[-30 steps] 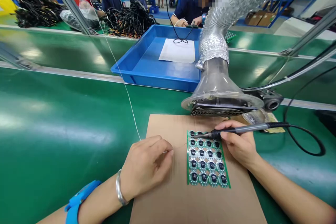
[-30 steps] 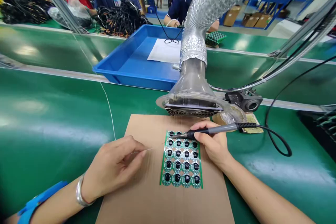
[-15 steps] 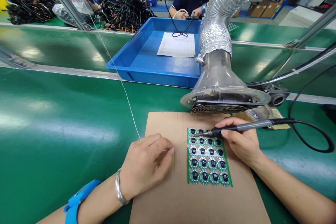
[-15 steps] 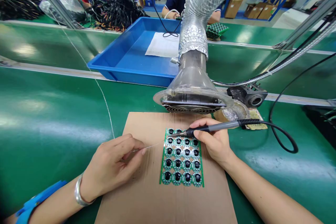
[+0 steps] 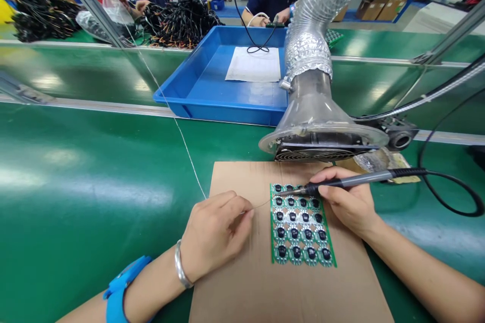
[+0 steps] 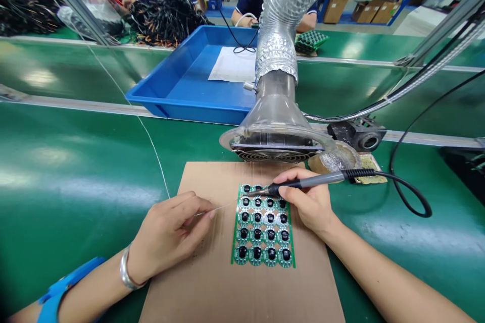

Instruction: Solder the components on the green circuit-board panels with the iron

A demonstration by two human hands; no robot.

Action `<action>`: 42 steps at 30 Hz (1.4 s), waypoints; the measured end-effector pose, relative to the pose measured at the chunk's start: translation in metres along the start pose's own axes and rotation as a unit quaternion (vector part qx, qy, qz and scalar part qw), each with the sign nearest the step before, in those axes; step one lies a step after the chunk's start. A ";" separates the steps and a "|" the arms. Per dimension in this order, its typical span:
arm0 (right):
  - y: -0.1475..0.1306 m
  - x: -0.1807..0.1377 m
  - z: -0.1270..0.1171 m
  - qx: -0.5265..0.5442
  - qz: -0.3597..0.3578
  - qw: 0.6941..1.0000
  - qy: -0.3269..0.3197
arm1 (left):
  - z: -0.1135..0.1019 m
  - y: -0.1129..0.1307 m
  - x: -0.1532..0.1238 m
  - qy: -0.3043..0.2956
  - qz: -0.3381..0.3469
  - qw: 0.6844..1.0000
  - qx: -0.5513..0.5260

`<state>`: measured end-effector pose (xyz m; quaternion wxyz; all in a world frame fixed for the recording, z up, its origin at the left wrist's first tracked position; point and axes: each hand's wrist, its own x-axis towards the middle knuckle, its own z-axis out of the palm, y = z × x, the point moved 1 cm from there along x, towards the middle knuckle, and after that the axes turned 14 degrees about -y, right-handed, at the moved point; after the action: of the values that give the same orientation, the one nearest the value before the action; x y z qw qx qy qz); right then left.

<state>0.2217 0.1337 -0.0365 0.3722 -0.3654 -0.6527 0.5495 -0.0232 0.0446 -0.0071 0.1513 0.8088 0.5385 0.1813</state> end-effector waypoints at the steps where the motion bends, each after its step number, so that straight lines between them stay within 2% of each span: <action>1: 0.000 0.000 0.000 -0.003 0.001 1.000 0.000 | 0.000 0.000 0.000 0.002 0.001 1.000 0.002; 9: -0.001 -0.002 0.001 0.033 -0.011 0.999 0.033 | 0.001 0.003 0.001 0.011 0.015 1.000 0.004; 22: -0.002 0.000 0.002 0.002 -0.012 1.000 0.016 | 0.004 0.003 0.005 0.006 0.014 1.000 0.013; 29: -0.002 -0.002 0.002 0.042 -0.018 0.998 0.043 | 0.005 0.004 0.005 0.006 0.017 1.000 0.019; 42: -0.002 -0.002 0.002 0.038 -0.014 0.999 0.030 | 0.009 0.005 0.010 0.007 0.033 0.999 0.019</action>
<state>0.2205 0.1302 -0.0346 0.4125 -0.3584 -0.6249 0.5575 -0.0116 0.0515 -0.0116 0.1261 0.8273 0.5162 0.1822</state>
